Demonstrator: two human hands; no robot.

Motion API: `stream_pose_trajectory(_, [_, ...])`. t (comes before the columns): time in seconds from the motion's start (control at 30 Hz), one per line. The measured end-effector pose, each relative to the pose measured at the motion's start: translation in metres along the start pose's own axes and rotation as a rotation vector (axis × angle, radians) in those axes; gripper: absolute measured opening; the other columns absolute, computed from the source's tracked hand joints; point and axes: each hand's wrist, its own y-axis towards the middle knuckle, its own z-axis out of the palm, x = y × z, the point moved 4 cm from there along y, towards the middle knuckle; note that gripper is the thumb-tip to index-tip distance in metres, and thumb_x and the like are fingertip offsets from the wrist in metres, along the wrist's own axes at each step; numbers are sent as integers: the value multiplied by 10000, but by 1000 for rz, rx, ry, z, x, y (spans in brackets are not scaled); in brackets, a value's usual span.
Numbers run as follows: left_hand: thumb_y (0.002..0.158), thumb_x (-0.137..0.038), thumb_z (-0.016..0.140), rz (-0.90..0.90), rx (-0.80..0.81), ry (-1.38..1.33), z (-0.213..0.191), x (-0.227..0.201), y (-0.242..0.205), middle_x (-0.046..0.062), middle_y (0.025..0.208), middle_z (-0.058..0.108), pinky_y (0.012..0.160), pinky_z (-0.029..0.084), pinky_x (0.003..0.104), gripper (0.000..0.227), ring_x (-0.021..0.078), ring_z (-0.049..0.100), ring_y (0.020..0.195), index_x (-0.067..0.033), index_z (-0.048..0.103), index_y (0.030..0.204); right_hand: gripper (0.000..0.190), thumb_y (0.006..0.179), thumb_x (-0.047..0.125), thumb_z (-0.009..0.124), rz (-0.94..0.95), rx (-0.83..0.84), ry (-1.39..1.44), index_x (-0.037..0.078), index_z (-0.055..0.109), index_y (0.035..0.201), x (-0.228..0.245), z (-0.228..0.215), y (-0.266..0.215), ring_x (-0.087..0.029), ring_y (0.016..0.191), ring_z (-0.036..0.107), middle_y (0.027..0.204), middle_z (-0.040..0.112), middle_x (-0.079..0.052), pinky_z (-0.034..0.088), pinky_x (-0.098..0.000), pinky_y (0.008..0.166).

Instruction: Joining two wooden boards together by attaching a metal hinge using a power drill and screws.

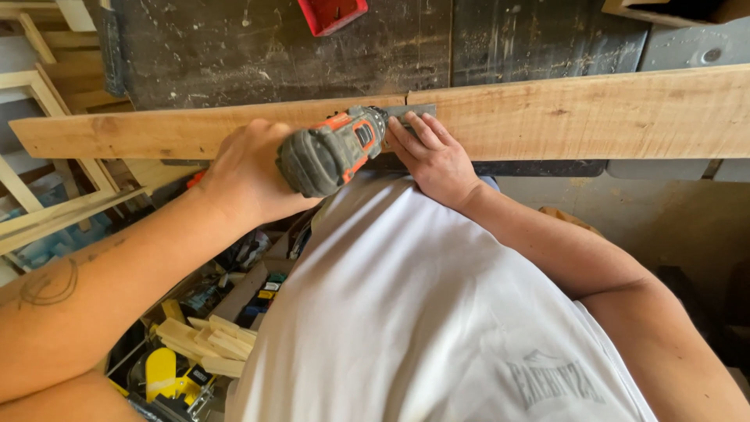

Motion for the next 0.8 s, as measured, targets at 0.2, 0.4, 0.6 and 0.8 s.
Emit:
stream_pose_trajectory(0.2, [781, -394, 769, 66, -10, 120, 45, 55, 24, 159, 833, 785, 867, 620, 533, 322, 406, 769, 953, -92, 783, 892, 359, 1076, 132, 570, -2, -8, 31, 80, 674, 1416, 1, 2, -2, -300, 1407, 549, 1493, 639, -81, 376, -438, 1258])
stream_pose_trajectory(0.4, [777, -439, 755, 74, -85, 30, 55, 50, 19, 206, 831, 768, 835, 605, 574, 423, 451, 753, 959, -23, 770, 854, 381, 1059, 139, 567, -9, 17, 33, 91, 673, 1423, 1, 6, -5, -301, 1424, 534, 1505, 630, -76, 362, -450, 1266])
stream_pose_trajectory(0.6, [810, -477, 730, 59, -101, 40, 37, 30, 15, 230, 872, 779, 865, 606, 583, 487, 464, 749, 989, -2, 785, 904, 382, 1069, 147, 546, -10, 11, 20, 97, 667, 1427, 0, 7, -7, -296, 1430, 530, 1510, 625, -68, 372, -447, 1259])
stream_pose_trajectory(0.8, [797, -476, 708, 8, -113, 59, 38, 42, 9, 263, 985, 784, 969, 568, 614, 526, 472, 721, 1105, 15, 778, 972, 441, 969, 277, 709, -23, 14, 136, 76, 692, 1360, -8, -11, 6, -321, 1361, 576, 1410, 674, -68, 430, -433, 1213])
